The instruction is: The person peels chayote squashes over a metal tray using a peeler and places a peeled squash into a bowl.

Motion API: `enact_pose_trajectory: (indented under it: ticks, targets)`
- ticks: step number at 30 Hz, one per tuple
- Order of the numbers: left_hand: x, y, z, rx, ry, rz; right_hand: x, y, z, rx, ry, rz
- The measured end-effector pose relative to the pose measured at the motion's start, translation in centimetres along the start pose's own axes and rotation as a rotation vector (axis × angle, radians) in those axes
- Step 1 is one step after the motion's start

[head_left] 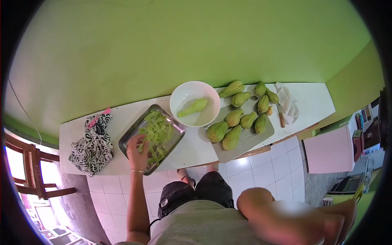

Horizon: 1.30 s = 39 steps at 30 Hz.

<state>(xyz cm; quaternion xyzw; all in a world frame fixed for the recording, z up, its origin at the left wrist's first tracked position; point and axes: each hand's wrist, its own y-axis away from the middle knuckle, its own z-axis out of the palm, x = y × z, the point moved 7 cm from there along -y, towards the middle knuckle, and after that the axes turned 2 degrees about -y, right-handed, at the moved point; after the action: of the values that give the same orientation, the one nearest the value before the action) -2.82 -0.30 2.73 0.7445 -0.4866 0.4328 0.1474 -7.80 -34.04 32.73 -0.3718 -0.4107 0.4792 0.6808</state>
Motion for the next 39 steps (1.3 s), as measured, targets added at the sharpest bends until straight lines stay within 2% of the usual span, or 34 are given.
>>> enact_pose_trajectory:
  ticks: [2, 4, 9, 12, 13, 16, 17, 20, 21, 22, 23, 25, 28, 29, 30, 32, 35, 39]
  targets:
    - [3.3, 0.0, 2.4, -0.023, 0.009, 0.089, -1.1, 0.6, -0.3, 0.087, 0.081, 0.088]
    - [6.9, 0.6, 6.1, -0.098, 0.049, 0.216, -1.3, 1.8, -1.6, 0.370, 0.067, 0.496]
    - [14.4, 4.4, 17.6, -0.437, -0.001, 0.468, -3.5, -0.8, -3.7, 0.240, -0.197, 0.622]
    - [15.2, 5.2, 22.6, -0.490, -0.348, 0.505, -5.4, -2.4, -5.0, 0.217, -0.262, 0.671]
    - [14.6, 5.5, 24.0, -0.567, -0.455, 0.458, -6.3, -2.9, -5.4, 0.223, -0.257, 0.679]
    - [13.4, 5.1, 25.6, -0.493, -0.634, 0.396, -8.7, -3.9, -7.2, 0.302, -0.221, 0.680]
    - [12.8, 5.0, 25.8, -0.527, -0.646, 0.331, -9.4, -4.1, -7.9, 0.341, -0.210, 0.681]
    - [12.1, 4.5, 25.9, -0.563, -0.623, 0.146, -10.5, -4.9, -9.2, 0.154, -0.445, 0.778]
    - [12.1, 4.9, 25.0, -0.541, -0.587, 0.084, -10.8, -4.9, -9.8, 0.300, -0.516, 0.767]
    - [12.1, 5.1, 24.3, -0.515, -0.550, 0.027, -11.5, -4.8, -10.7, 0.298, -0.442, 0.736]
    - [12.1, 5.2, 23.2, -0.442, -0.420, -0.016, -12.1, -4.6, -11.9, 0.297, -0.363, 0.702]
    - [11.5, 6.4, 20.9, -0.312, -0.159, -0.105, -12.0, -3.3, -14.6, 0.401, -0.200, 0.777]
    - [10.0, 8.7, 18.4, -0.224, 0.714, -0.519, -9.9, 2.9, -21.9, 0.680, 0.188, 1.145]
    - [11.4, 9.4, 17.2, -0.203, 0.936, -0.607, -9.2, 6.1, -23.9, 0.682, 0.410, 1.385]
    - [11.7, 9.6, 16.4, -0.185, 1.109, -0.639, -8.6, 9.0, -25.5, 0.657, 0.645, 1.613]
    - [12.2, 9.6, 14.9, -0.152, 1.469, -0.668, -5.7, 13.9, -25.6, 0.597, 0.697, 1.803]
    - [10.1, 9.3, 12.7, -0.052, 1.553, -0.650, -1.5, 20.4, -25.1, 0.399, 0.665, 1.863]
    - [5.8, 8.6, 9.6, 0.031, 1.594, -0.620, 4.1, 24.1, -23.6, 0.168, 0.644, 1.850]
